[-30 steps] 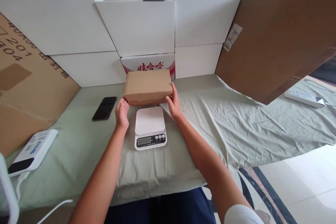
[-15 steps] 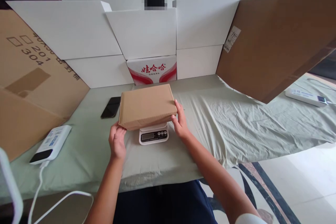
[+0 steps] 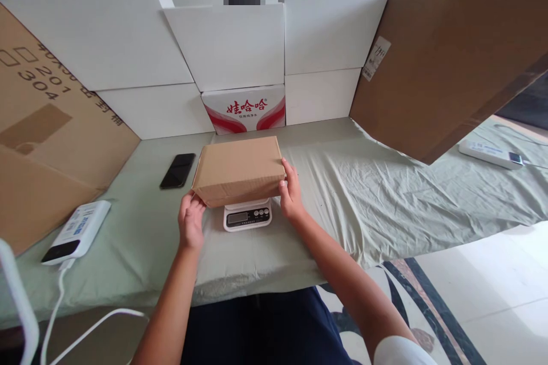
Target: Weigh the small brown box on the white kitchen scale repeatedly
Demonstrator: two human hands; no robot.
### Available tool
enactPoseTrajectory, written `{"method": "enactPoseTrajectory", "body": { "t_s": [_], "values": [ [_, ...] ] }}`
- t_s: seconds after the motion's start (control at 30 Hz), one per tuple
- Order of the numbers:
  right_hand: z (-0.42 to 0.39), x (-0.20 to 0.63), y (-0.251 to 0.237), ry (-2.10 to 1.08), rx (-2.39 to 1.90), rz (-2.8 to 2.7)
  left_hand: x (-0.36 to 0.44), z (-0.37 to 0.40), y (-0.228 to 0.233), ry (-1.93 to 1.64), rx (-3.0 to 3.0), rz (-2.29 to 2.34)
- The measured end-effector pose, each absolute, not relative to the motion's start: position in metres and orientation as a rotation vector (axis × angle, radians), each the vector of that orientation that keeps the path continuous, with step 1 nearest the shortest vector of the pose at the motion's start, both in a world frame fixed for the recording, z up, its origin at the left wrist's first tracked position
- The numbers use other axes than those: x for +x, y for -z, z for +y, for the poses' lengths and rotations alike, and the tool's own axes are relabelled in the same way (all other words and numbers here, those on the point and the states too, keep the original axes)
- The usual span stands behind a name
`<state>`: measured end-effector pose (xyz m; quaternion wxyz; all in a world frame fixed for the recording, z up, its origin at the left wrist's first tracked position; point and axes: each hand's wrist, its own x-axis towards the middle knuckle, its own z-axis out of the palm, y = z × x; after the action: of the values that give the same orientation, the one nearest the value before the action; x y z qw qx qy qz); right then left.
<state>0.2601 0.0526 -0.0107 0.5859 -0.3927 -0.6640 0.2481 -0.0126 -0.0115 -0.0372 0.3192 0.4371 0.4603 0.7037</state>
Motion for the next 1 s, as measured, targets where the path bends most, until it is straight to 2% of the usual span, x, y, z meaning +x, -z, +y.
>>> {"method": "enactPoseTrajectory", "body": {
  "t_s": [0.5,0.8,1.0],
  "values": [
    [0.054,0.261,0.01,-0.548,-0.941,-1.447,-0.009,-0.015,0.026,-2.009,1.097,1.13],
    [0.052,0.261,0.009,-0.648,-0.92,-1.458,-0.009,-0.011,0.036,-1.894,1.077,1.238],
    [0.07,0.253,-0.021,-0.595,-0.878,-1.5,-0.015,0.024,-0.006,-1.986,1.157,1.124]
  ]
}}
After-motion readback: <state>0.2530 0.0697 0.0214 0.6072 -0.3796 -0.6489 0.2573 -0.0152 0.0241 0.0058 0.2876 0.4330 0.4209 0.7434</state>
